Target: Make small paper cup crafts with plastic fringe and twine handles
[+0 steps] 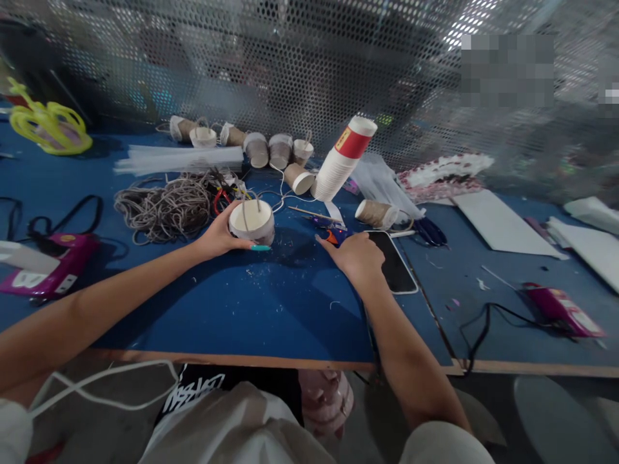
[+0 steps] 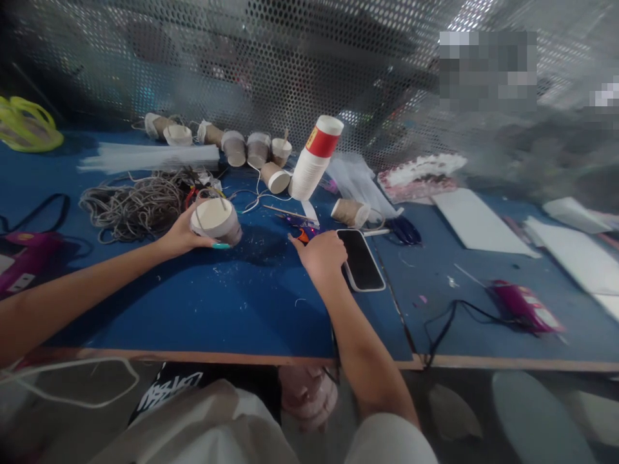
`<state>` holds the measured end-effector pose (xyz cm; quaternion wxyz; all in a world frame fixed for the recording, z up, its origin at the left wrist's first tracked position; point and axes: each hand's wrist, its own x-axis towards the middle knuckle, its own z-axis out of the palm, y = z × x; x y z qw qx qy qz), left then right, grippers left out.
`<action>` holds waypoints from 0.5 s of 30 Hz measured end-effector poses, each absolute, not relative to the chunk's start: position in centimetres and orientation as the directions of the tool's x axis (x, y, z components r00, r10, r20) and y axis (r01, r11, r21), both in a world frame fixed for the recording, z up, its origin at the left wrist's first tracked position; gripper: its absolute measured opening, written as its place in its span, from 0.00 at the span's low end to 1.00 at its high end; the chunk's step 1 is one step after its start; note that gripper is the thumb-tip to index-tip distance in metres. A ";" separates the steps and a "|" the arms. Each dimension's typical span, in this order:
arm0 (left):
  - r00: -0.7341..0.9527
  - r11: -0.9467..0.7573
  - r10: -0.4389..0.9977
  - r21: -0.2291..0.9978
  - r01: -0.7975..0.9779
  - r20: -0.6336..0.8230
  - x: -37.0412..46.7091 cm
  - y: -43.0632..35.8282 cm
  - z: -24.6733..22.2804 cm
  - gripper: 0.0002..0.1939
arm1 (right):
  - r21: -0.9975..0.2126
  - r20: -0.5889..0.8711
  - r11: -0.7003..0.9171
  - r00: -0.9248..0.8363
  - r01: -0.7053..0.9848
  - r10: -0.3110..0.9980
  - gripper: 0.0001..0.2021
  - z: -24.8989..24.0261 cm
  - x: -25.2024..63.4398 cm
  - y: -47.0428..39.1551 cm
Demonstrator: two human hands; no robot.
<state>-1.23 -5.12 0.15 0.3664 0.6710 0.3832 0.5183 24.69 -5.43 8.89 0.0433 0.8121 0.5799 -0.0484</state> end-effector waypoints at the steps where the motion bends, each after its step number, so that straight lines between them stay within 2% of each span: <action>1: 0.173 -0.458 0.884 0.878 0.138 0.434 -1.3 -5.2 0.2 0.46 | 0.025 -0.150 -0.306 0.306 0.952 0.940 0.45 8.9 24.7 -5.4; 6: 0.196 -0.546 0.833 0.824 0.149 0.517 -1.3 -5.3 0.3 0.47 | 0.038 -0.201 -0.265 0.267 0.964 0.943 0.40 8.3 24.9 -4.8; 15: 0.221 -0.481 0.873 0.844 0.237 0.435 -1.5 -5.3 0.1 0.49 | 0.012 -0.146 -0.199 0.198 0.980 0.969 0.30 7.4 25.4 -4.4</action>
